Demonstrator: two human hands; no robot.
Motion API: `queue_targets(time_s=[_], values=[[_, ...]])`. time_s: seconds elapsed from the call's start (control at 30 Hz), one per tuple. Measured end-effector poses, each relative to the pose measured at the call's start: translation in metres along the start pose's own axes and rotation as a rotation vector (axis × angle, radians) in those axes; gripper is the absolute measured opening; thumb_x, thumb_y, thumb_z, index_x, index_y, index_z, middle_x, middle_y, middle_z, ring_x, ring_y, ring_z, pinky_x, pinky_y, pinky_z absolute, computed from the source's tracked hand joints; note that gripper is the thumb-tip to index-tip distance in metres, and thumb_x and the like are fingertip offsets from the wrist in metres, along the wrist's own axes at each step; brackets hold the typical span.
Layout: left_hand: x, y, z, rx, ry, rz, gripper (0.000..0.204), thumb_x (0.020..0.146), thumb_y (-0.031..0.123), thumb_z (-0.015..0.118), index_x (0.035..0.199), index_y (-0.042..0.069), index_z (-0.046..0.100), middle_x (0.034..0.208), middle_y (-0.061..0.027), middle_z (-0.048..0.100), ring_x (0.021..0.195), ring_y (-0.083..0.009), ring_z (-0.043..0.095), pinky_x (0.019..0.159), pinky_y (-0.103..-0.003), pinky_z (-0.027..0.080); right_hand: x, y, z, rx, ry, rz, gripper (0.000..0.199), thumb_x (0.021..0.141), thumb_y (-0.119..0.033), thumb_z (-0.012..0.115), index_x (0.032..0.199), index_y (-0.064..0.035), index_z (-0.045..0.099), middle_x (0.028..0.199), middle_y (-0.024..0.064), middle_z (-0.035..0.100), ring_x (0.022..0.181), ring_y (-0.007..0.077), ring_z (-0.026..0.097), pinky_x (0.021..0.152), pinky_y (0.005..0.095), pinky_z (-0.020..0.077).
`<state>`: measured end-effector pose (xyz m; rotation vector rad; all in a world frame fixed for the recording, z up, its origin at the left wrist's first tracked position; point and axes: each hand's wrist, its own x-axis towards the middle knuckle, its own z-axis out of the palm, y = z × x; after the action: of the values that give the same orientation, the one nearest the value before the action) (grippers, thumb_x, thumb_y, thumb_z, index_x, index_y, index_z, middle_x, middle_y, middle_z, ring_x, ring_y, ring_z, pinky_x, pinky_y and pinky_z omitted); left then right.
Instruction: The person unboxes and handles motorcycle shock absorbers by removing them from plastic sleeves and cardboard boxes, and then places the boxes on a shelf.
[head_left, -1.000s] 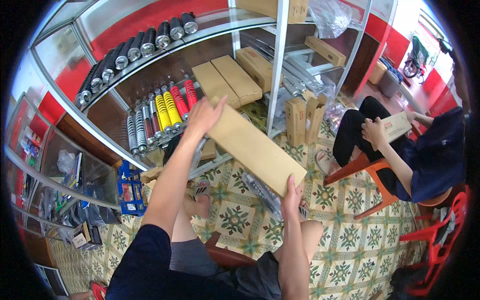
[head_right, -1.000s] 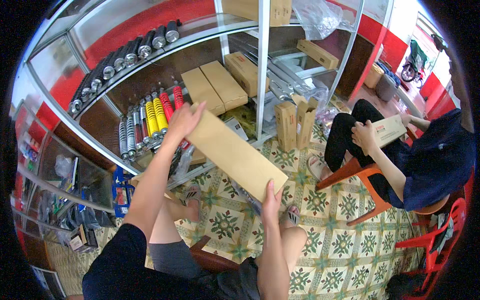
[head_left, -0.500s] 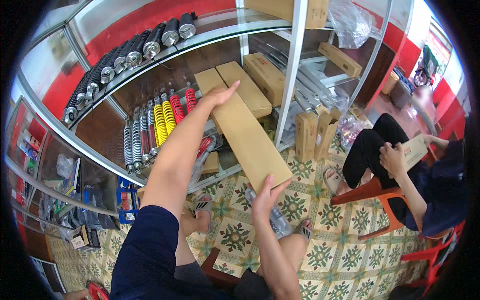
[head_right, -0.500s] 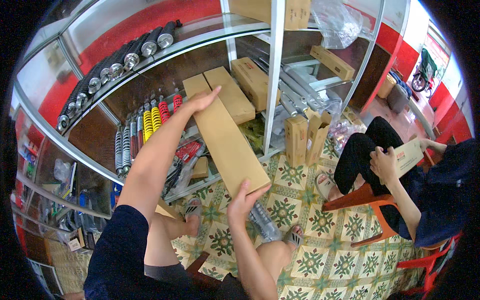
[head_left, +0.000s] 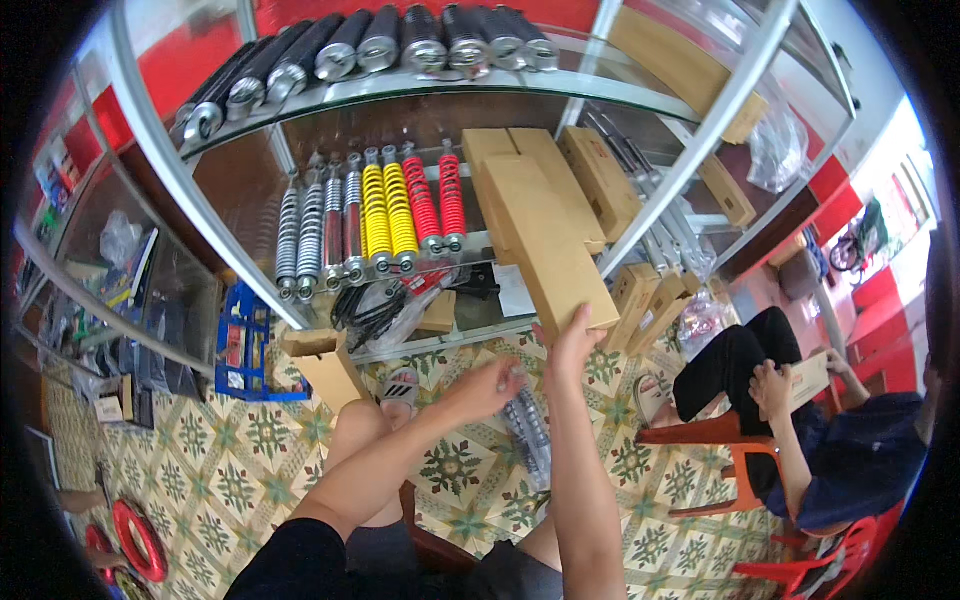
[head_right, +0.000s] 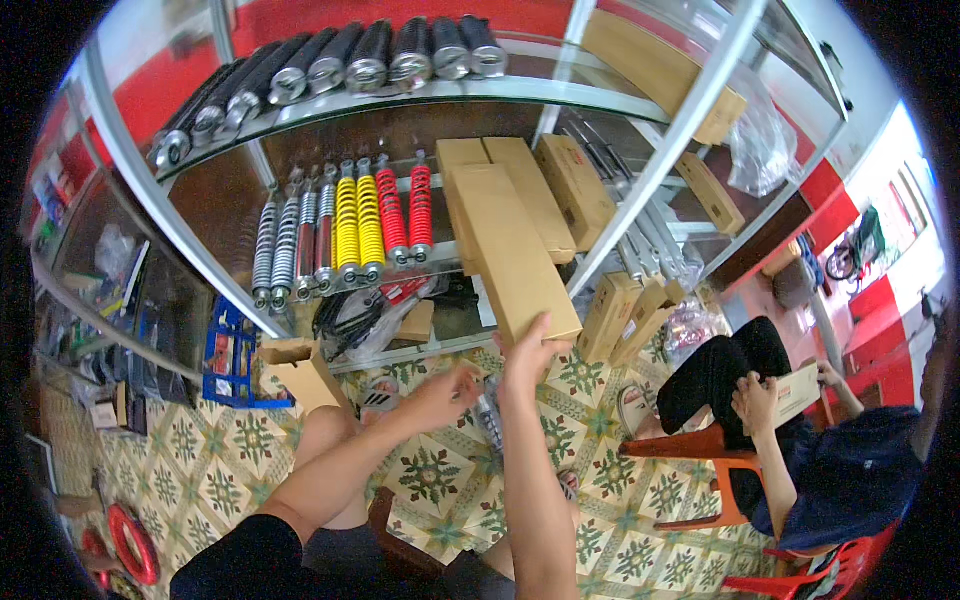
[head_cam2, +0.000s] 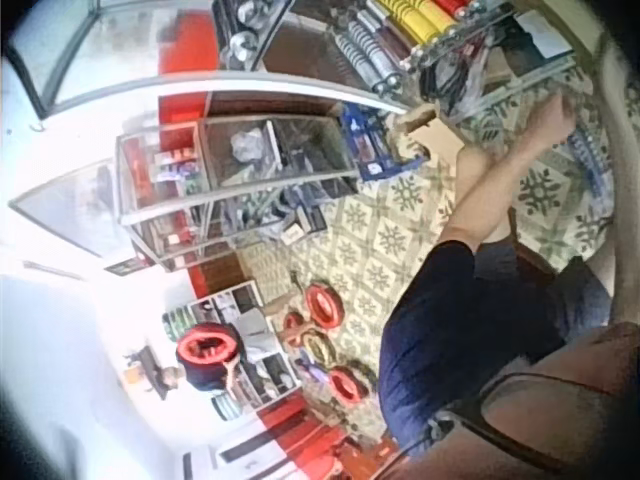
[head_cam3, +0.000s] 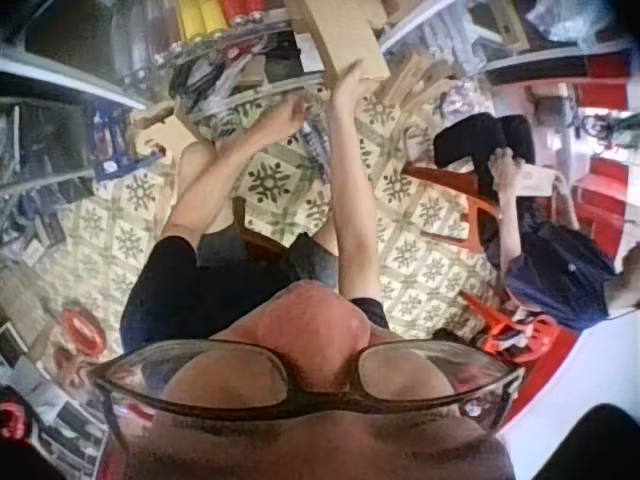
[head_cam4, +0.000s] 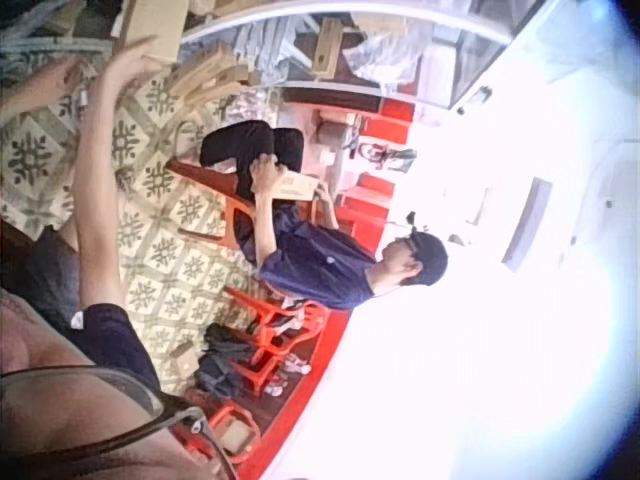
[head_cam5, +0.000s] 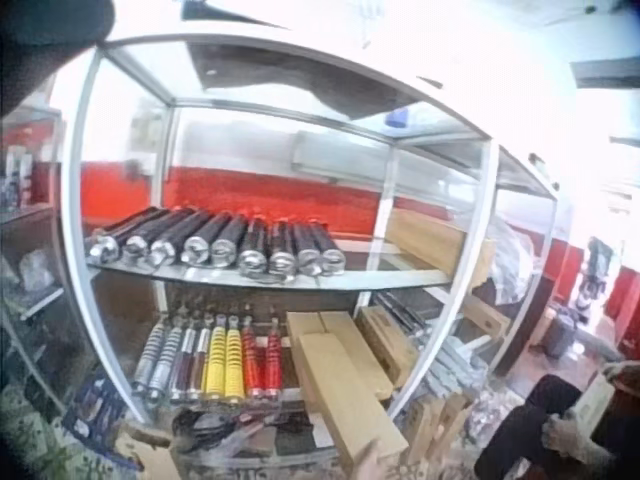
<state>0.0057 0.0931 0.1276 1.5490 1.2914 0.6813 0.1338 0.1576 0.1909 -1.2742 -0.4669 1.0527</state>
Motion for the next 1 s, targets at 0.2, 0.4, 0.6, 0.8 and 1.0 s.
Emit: queue_targets(time_s=[0.2, 0.4, 0.6, 0.8, 1.0], values=[[0.014, -0.022, 0.02, 0.879, -0.621, -0.048, 0.043, 0.082, 0.04, 0.067, 0.113, 0.01, 0.064, 0.112, -0.0127, 0.067, 0.103, -0.0314, 0.064, 0.088, -0.044, 0.05, 0.052, 0.027, 0.052, -0.032, -0.011, -0.06, 0.062, 0.098, -0.041, 0.048, 0.142, -0.0172, 0.01, 0.142, 0.0159, 0.034, 0.118, 0.0345, 0.051, 0.077, 0.0515, 0.0565], [0.027, -0.039, 0.02, 0.709, -0.479, 0.156, 0.054, 0.086, 0.049, 0.061, 0.125, 0.012, 0.056, 0.115, -0.0133, 0.065, 0.109, -0.0347, 0.062, 0.097, -0.052, 0.042, 0.077, 0.026, 0.104, -0.166, -0.04, 0.122, 0.067, 0.096, -0.051, 0.045, 0.143, -0.0122, 0.018, 0.15, 0.0173, 0.026, 0.128, 0.0412, 0.042, 0.095, 0.0678, 0.0392], [0.023, -0.04, 0.014, 0.793, -0.524, 0.094, 0.049, 0.083, 0.045, 0.066, 0.122, 0.015, 0.058, 0.113, -0.0113, 0.066, 0.108, -0.0336, 0.063, 0.093, -0.051, 0.044, 0.08, 0.039, 0.156, -0.195, 0.193, 0.034, 0.076, 0.095, -0.05, 0.045, 0.144, 0.0, 0.016, 0.147, 0.0236, 0.032, 0.129, 0.0367, 0.044, 0.105, 0.044, 0.0407], [0.018, -0.021, 0.008, 0.671, -0.374, 0.145, 0.05, 0.079, 0.038, 0.066, 0.126, 0.021, 0.059, 0.113, -0.0124, 0.067, 0.106, -0.0316, 0.063, 0.082, -0.057, 0.045, 0.087, 0.038, 0.178, -0.083, 0.449, 0.061, 0.072, 0.096, -0.048, 0.042, 0.143, 0.0012, 0.02, 0.145, 0.0245, 0.036, 0.127, 0.0394, 0.046, 0.104, 0.0478, 0.0422], [0.017, -0.041, 0.018, 0.662, -0.413, 0.194, 0.056, 0.085, 0.047, 0.056, 0.135, 0.021, 0.051, 0.124, -0.0087, 0.062, 0.113, -0.0334, 0.058, 0.093, -0.053, 0.045, 0.077, 0.027, 0.188, -0.202, 0.47, 0.124, 0.069, 0.095, -0.052, 0.039, 0.137, 0.0026, 0.031, 0.136, 0.0324, 0.04, 0.122, 0.0472, 0.046, 0.102, 0.0542, 0.0417]])
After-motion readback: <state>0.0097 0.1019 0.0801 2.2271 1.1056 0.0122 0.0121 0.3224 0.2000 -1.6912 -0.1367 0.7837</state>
